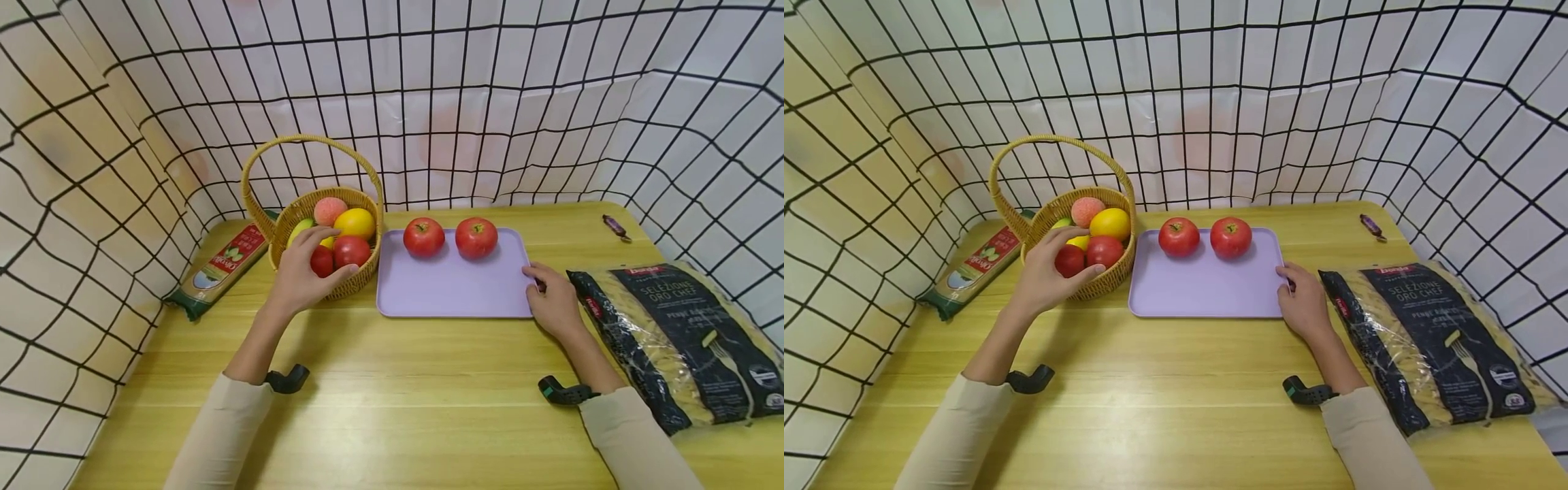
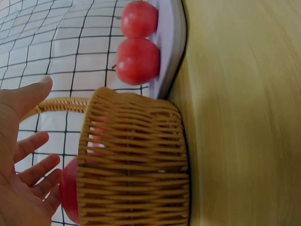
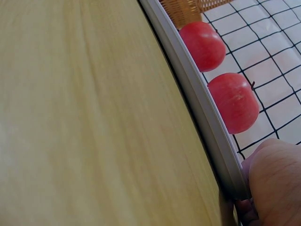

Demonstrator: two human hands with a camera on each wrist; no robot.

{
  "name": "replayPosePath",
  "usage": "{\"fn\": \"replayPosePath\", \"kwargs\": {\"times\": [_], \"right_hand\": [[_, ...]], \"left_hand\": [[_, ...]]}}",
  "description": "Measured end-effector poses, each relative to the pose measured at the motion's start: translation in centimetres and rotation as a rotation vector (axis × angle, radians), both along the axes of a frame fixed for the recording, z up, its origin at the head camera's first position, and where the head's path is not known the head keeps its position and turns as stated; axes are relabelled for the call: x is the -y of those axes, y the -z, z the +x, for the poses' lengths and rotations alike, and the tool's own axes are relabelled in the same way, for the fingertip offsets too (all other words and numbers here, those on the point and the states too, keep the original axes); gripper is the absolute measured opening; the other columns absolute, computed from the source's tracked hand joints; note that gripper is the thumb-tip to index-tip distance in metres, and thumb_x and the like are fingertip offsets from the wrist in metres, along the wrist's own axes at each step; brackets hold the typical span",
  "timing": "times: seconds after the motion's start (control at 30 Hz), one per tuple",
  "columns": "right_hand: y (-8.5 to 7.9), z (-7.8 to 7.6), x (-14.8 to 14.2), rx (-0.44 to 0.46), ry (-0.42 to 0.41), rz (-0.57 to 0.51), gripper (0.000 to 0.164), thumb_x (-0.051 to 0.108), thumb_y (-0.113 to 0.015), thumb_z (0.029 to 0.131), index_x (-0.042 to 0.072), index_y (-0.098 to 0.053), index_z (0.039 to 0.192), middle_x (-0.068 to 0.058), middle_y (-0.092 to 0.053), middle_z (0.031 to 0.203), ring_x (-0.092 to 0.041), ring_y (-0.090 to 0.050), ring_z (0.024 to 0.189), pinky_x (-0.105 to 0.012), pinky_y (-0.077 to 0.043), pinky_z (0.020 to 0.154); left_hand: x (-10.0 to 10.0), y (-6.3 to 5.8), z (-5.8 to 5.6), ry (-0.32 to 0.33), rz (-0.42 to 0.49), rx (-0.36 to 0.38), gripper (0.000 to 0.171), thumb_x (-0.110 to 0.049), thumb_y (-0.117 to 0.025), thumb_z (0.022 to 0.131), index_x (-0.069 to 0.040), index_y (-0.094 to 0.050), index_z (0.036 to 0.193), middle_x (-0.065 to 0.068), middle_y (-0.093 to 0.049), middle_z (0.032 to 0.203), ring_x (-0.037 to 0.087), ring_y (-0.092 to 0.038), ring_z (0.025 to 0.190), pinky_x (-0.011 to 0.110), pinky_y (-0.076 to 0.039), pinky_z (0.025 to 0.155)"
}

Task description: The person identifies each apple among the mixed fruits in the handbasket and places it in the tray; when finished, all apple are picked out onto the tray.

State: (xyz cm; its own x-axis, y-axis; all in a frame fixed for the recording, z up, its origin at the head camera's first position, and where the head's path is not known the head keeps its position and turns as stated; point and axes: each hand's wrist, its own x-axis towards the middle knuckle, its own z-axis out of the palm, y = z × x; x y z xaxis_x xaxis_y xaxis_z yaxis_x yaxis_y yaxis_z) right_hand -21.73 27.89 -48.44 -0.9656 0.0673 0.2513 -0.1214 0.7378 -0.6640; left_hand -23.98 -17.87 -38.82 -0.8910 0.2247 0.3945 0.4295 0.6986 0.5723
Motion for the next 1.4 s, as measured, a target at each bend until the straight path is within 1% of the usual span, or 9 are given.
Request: {"fn": "replayPosePath", "kwargs": {"times": [0.07, 0.2, 0.33, 0.6, 0.73, 1.03, 1.17, 1.27, 1.4], "right_hand": [[0.0, 0.1, 0.0, 0.005, 0.0, 0.0, 0.041, 0.0, -0.052, 0.097, -0.005, -0.063, 0.137, -0.025, -0.053, 0.15, -0.046, -0.054, 0.133, -0.059, -0.048, 0.102], [0.0, 0.1, 0.0, 0.011, 0.0, 0.002, 0.041, 0.0, -0.052, 0.098, -0.005, -0.063, 0.136, -0.026, -0.053, 0.15, -0.046, -0.053, 0.134, -0.06, -0.047, 0.104], [0.0, 0.0, 0.0, 0.007, 0.004, 0.003, 0.041, 0.0, -0.052, 0.097, -0.005, -0.063, 0.136, -0.026, -0.053, 0.15, -0.047, -0.053, 0.134, -0.06, -0.046, 0.105], [-0.1, 0.0, 0.0, 0.023, 0.008, 0.0, 0.041, 0.001, -0.051, 0.099, -0.005, -0.062, 0.137, -0.026, -0.052, 0.151, -0.047, -0.053, 0.135, -0.061, -0.045, 0.106], [-0.3, -0.1, 0.0, 0.02, 0.009, -0.006, 0.041, 0.001, -0.051, 0.098, -0.004, -0.062, 0.137, -0.026, -0.053, 0.15, -0.046, -0.052, 0.135, -0.061, -0.045, 0.107], [-0.3, -0.2, 0.0, 0.024, 0.002, -0.015, 0.042, 0.0, -0.05, 0.098, -0.004, -0.061, 0.138, -0.025, -0.052, 0.152, -0.046, -0.052, 0.136, -0.06, -0.045, 0.107], [-0.3, -0.2, 0.0, 0.02, 0.001, -0.015, 0.042, 0.0, -0.05, 0.098, -0.004, -0.062, 0.138, -0.025, -0.052, 0.152, -0.046, -0.05, 0.138, -0.061, -0.044, 0.108], [-0.3, -0.2, 0.0, 0.02, 0.0, -0.011, 0.042, 0.0, -0.05, 0.098, -0.004, -0.062, 0.137, -0.025, -0.051, 0.152, -0.047, -0.049, 0.139, -0.061, -0.044, 0.109], [-0.2, -0.1, 0.0, 0.028, 0.001, -0.01, 0.042, 0.0, -0.05, 0.098, -0.004, -0.062, 0.138, -0.025, -0.051, 0.152, -0.047, -0.049, 0.139, -0.061, -0.043, 0.109]], "left_hand": [[0.3, 0.1, -0.1, -0.009, 0.002, 0.014, 0.065, -0.053, -0.082, 0.082, -0.021, -0.062, 0.136, 0.004, -0.054, 0.149, 0.031, -0.05, 0.135, 0.054, -0.054, 0.102], [0.8, 0.1, 0.0, -0.034, 0.008, 0.051, 0.065, -0.052, -0.083, 0.082, -0.022, -0.062, 0.136, 0.004, -0.054, 0.148, 0.034, -0.052, 0.133, 0.056, -0.056, 0.098], [1.3, 0.1, 0.0, -0.052, -0.008, 0.08, 0.067, -0.054, -0.082, 0.081, -0.021, -0.062, 0.136, 0.005, -0.053, 0.149, 0.036, -0.055, 0.129, 0.057, -0.058, 0.094], [2.5, 0.6, -0.3, -0.043, -0.015, 0.117, 0.066, -0.051, -0.083, 0.082, -0.015, -0.065, 0.134, 0.008, -0.054, 0.146, 0.035, -0.057, 0.124, 0.055, -0.059, 0.093], [2.8, 0.3, -0.6, -0.038, -0.031, 0.133, 0.066, -0.052, -0.082, 0.083, -0.014, -0.066, 0.134, 0.012, -0.054, 0.146, 0.039, -0.055, 0.125, 0.057, -0.058, 0.093], [3.5, -0.5, -1.3, -0.014, -0.2, 0.224, 0.067, -0.056, -0.078, 0.085, -0.016, -0.064, 0.138, 0.02, -0.053, 0.146, 0.041, -0.057, 0.12, 0.059, -0.055, 0.094], [3.4, -0.8, -1.6, -0.005, -0.263, 0.247, 0.069, -0.057, -0.076, 0.086, -0.017, -0.062, 0.14, 0.022, -0.051, 0.147, 0.042, -0.057, 0.12, 0.059, -0.054, 0.095], [3.3, -0.8, -1.7, -0.002, -0.285, 0.267, 0.069, -0.056, -0.076, 0.087, -0.018, -0.061, 0.142, 0.023, -0.052, 0.147, 0.042, -0.057, 0.12, 0.059, -0.054, 0.095], [3.3, -0.8, -1.9, 0.002, -0.291, 0.301, 0.069, -0.056, -0.075, 0.087, -0.018, -0.06, 0.144, 0.023, -0.054, 0.145, 0.041, -0.056, 0.12, 0.058, -0.053, 0.096]]}}
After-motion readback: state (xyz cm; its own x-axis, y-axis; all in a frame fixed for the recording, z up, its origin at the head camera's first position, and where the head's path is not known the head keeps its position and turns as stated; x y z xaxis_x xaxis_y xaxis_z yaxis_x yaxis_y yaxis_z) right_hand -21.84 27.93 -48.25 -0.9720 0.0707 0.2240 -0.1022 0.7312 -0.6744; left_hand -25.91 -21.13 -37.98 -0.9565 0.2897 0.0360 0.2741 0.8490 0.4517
